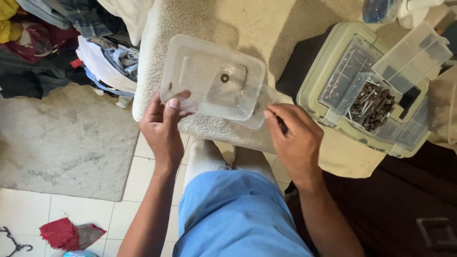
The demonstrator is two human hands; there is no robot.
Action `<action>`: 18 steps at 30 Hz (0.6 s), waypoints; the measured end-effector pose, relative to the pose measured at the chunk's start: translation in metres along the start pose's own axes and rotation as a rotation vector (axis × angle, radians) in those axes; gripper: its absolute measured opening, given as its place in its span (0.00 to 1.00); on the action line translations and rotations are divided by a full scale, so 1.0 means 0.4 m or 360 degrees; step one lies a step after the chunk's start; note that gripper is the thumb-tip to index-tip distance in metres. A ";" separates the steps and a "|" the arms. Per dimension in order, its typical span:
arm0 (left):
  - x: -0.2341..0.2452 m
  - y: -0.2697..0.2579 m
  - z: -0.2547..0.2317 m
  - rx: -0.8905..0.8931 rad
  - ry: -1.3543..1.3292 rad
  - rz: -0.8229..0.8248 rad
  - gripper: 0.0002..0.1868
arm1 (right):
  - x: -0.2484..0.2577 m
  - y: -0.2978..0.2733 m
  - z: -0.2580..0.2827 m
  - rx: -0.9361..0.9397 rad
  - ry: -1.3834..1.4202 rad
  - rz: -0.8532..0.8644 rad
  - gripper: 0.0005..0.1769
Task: Sort various screws, bolts, and hardware into their respective compartments in a toolbox.
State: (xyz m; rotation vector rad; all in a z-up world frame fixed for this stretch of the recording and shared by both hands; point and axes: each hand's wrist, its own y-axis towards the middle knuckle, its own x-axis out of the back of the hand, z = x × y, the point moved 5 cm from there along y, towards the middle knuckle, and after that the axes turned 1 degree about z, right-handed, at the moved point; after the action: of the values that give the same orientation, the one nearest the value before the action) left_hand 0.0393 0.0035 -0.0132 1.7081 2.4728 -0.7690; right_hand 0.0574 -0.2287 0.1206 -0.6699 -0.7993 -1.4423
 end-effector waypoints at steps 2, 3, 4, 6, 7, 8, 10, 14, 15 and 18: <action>-0.011 -0.011 0.002 -0.0015 -0.0029 0.0019 0.24 | -0.011 0.022 0.010 0.0121 -0.0057 0.0071 0.08; -0.016 -0.017 0.002 -0.0025 -0.0055 0.0042 0.24 | -0.020 0.031 0.020 0.0235 -0.0116 0.0140 0.09; -0.019 -0.024 0.004 -0.0027 -0.0051 0.0041 0.24 | -0.035 0.046 0.014 0.0235 -0.0112 0.0139 0.09; -0.030 -0.036 0.012 0.0016 -0.0059 0.0075 0.24 | -0.076 0.073 0.013 0.0400 -0.0222 0.0293 0.12; -0.029 -0.039 0.014 0.0012 -0.0062 0.0073 0.24 | -0.085 0.074 0.010 0.0405 -0.0222 0.0293 0.12; -0.029 -0.042 0.020 0.0044 -0.0075 0.0085 0.24 | -0.100 0.076 0.010 0.0449 -0.0267 0.0333 0.13; -0.025 -0.046 0.027 0.0074 -0.0093 0.0083 0.25 | -0.123 0.076 0.008 0.0505 -0.0311 0.0383 0.14; -0.016 -0.053 0.043 0.0104 -0.0116 0.0146 0.26 | -0.153 0.068 -0.010 0.0516 -0.0372 0.0474 0.12; -0.015 -0.051 0.047 0.0108 -0.0057 0.0157 0.27 | -0.157 0.069 -0.015 0.0533 -0.0374 0.0496 0.10; 0.002 -0.043 0.045 0.0120 -0.0078 0.0047 0.25 | -0.113 0.069 -0.019 0.0525 -0.0279 0.0400 0.09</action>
State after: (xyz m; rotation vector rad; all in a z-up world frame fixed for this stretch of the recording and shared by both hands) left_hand 0.0192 -0.0080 -0.0229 1.7234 2.4107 -0.9012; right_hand 0.0872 -0.2073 0.0818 -0.6221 -1.0236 -1.0049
